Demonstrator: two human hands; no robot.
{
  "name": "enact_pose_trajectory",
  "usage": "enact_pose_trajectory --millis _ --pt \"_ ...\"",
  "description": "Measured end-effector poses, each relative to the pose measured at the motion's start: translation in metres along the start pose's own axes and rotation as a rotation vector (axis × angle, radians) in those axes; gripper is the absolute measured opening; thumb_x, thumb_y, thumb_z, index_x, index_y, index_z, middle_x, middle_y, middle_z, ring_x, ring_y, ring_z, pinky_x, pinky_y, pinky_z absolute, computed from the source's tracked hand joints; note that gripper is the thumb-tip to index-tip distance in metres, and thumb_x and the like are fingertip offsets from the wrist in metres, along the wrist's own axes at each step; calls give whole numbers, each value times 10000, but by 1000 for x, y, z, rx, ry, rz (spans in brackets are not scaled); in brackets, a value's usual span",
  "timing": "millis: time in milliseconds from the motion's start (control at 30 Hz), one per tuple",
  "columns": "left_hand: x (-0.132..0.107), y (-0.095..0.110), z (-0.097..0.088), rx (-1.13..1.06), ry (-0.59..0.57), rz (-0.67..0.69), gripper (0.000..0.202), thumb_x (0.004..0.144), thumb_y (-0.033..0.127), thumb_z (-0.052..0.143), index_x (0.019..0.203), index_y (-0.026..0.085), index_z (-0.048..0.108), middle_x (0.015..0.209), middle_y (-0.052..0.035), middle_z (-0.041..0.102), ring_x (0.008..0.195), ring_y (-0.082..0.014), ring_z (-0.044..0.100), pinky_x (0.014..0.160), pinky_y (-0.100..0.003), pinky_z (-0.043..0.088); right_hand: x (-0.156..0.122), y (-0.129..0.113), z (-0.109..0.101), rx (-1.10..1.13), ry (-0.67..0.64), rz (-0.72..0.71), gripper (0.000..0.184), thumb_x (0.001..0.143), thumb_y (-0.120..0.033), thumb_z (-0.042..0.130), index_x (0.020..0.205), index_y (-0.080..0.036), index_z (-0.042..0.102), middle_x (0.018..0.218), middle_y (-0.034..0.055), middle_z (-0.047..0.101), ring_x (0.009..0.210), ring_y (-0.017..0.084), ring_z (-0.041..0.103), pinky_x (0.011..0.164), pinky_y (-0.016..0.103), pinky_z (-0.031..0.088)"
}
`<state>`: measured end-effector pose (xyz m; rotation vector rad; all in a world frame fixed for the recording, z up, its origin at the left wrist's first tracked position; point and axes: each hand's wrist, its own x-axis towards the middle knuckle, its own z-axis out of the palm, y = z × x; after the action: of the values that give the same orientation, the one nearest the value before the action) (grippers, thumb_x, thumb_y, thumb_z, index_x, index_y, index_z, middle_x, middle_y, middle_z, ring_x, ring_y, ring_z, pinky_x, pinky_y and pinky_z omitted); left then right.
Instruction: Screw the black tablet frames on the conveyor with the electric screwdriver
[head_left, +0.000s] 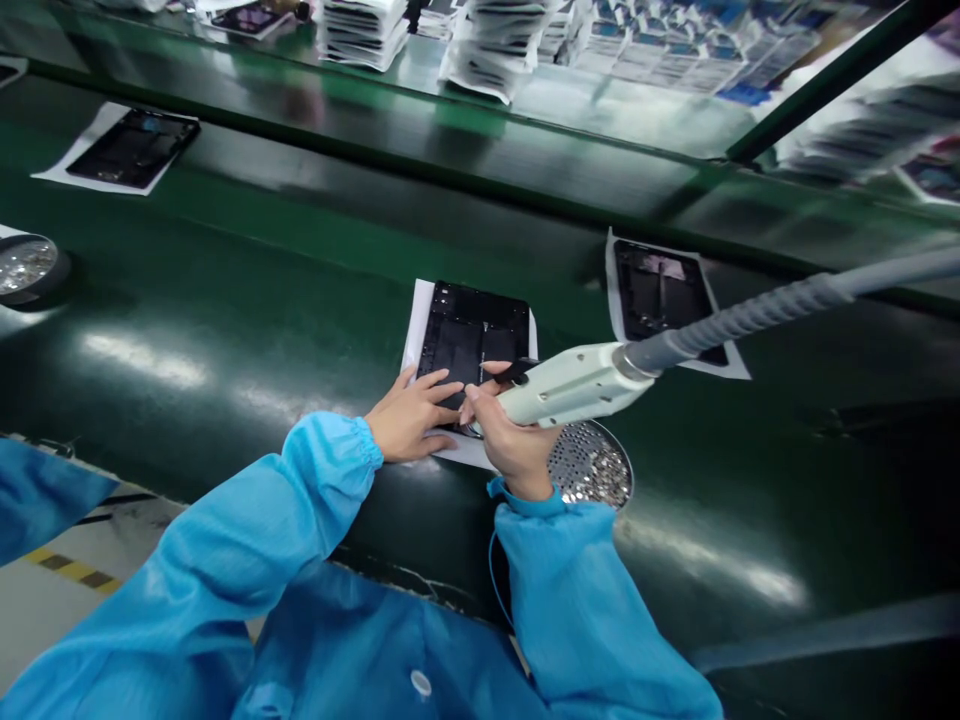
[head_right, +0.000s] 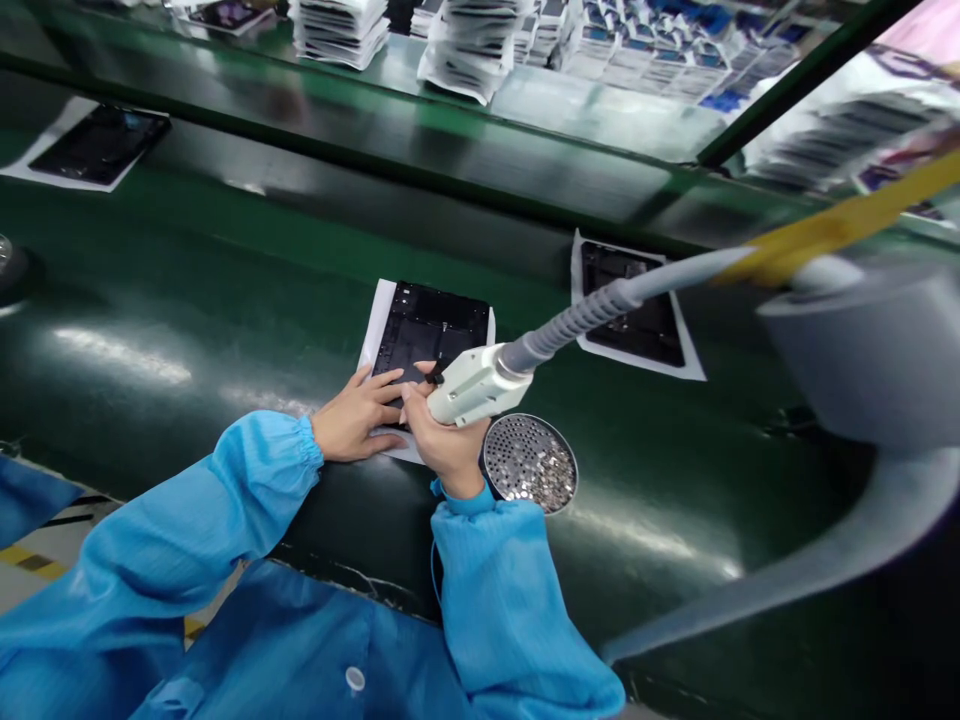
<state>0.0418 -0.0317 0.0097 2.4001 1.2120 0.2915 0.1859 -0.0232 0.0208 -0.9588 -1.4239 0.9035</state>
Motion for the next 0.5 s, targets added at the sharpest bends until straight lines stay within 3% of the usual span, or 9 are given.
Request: enact_pose_trajectory --millis 200,367,500 --pt "0 0 0 -4 6 2 408 847 345 674 1235 230 622 1468 -113 445 1416 -364 286 1116 -671 188 1 -4 -3 30 14 18 282 786 -243 674 1042 -177 576 559 -53 576 440 135 549 479 275 514" --pt "0 -1 3 -38 18 -31 518 843 363 675 1303 167 543 1460 -136 452 1421 -337 288 1142 -630 184 8 -13 -19 36 140 -8 243 762 -245 697 962 -178 577 530 -63 550 413 122 510 502 293 519" --pt "-1 -2 5 -34 45 -21 437 846 357 672 1239 187 587 1451 -122 468 1420 -328 295 1146 -623 182 11 -10 -28 59 219 4 301 723 -247 727 970 -176 571 512 -74 531 400 125 501 486 293 507"
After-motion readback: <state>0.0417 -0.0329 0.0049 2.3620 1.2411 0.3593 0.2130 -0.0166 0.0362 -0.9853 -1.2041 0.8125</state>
